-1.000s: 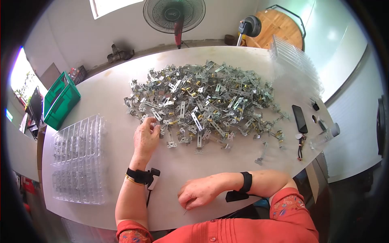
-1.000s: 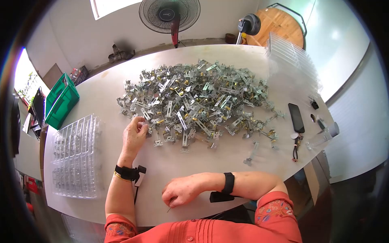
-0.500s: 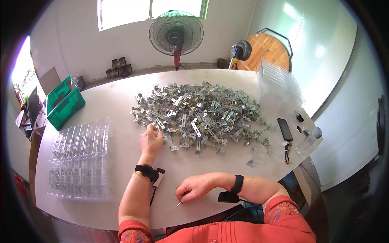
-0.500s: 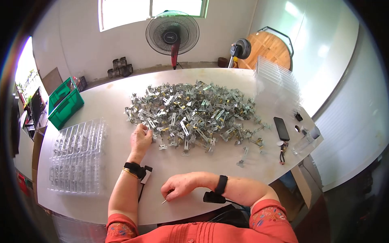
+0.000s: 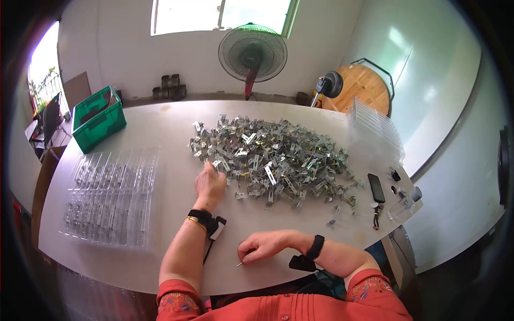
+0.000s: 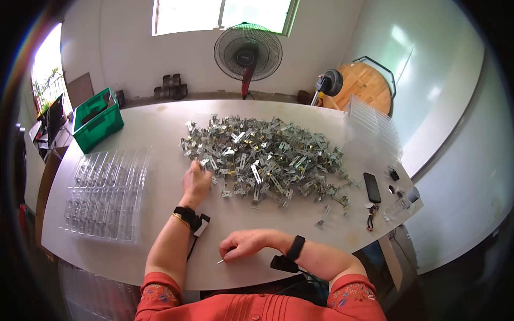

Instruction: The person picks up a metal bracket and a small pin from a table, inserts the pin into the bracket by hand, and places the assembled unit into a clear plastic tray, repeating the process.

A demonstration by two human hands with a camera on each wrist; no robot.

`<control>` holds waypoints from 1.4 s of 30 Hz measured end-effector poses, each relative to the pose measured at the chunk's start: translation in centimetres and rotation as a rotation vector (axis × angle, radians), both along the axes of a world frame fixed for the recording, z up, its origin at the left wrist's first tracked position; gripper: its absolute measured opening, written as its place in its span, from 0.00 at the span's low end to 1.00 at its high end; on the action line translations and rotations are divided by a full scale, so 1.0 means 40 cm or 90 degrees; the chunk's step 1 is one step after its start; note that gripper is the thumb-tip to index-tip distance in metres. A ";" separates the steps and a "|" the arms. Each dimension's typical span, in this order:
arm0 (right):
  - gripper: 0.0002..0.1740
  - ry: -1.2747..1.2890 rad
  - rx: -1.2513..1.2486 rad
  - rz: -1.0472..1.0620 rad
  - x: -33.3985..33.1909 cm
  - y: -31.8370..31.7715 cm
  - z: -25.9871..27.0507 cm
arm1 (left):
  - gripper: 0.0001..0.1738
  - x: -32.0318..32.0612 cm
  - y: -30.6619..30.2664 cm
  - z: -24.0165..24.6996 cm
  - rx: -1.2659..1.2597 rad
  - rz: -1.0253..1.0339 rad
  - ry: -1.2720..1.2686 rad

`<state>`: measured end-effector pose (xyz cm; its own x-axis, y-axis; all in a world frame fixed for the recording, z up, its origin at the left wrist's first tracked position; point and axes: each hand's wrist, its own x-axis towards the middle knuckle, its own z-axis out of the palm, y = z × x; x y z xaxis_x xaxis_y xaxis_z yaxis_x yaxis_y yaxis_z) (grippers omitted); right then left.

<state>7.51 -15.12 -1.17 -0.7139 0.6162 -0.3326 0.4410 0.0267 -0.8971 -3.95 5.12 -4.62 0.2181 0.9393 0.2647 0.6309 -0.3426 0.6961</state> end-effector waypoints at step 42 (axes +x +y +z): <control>0.11 0.275 -0.088 -0.105 0.063 -0.006 -0.012 | 0.15 -0.047 0.008 0.011 -0.431 -0.392 -0.680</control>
